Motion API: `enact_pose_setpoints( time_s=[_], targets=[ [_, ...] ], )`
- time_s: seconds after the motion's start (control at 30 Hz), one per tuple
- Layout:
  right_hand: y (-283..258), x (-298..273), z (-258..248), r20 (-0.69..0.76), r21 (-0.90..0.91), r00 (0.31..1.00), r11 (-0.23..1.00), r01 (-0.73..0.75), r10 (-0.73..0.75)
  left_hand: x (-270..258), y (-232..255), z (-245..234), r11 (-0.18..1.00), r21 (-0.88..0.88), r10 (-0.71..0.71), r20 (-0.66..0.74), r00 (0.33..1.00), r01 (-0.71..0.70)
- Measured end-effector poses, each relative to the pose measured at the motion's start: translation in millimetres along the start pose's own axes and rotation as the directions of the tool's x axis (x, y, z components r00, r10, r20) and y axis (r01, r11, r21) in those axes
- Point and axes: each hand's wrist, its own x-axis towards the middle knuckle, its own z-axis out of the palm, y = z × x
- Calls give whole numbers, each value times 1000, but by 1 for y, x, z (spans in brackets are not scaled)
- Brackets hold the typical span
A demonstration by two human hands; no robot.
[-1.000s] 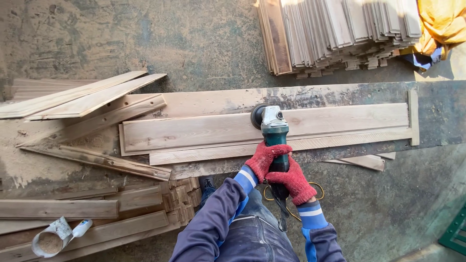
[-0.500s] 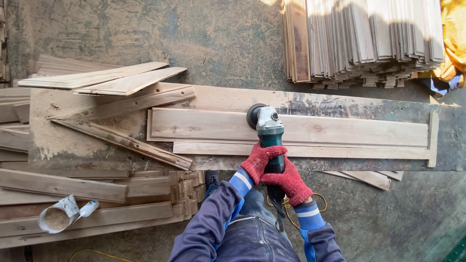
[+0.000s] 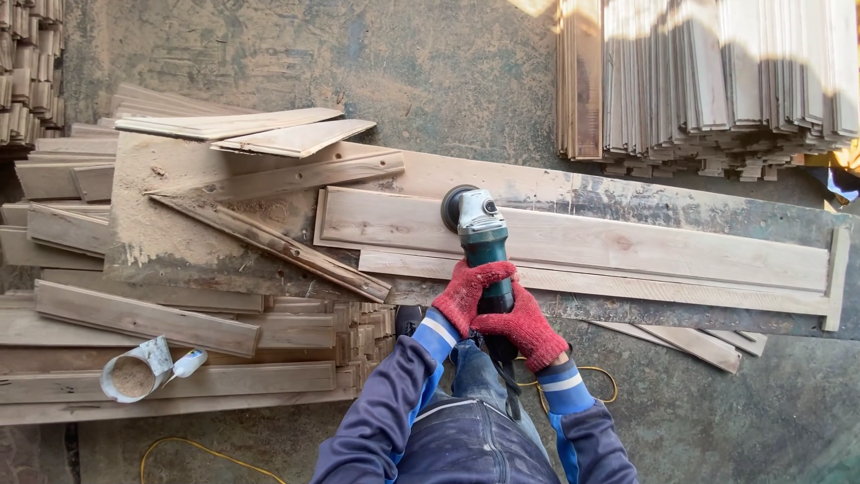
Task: Using a handheld angle grinder with a sanding attachment to smooth wooden planks.
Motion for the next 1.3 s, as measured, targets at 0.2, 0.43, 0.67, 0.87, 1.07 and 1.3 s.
enact_pose_setpoints(
  time_s=[0.2,0.43,0.67,0.87,1.07,1.3],
  targets=[
    [-8,-5,-4,9,4,1000,1000,1,-1,-4,-2,-2,1000,0,-25,-28,999,25],
    [13,-7,-47,-74,86,996,996,-35,41,0,-27,61,993,113,22,18,1000,-24],
    [30,-20,-106,-189,168,978,984,-56,88,10,-71,129,962,270,26,82,996,-47],
    [69,-13,-160,-276,284,956,959,-12,94,35,-110,173,966,256,4,153,988,-43],
    [76,-14,-184,-303,327,948,945,9,95,37,-122,198,949,313,-22,165,986,-31],
    [84,-8,-181,-275,315,960,949,29,62,45,-123,190,955,294,-7,154,988,-39]
  ],
)
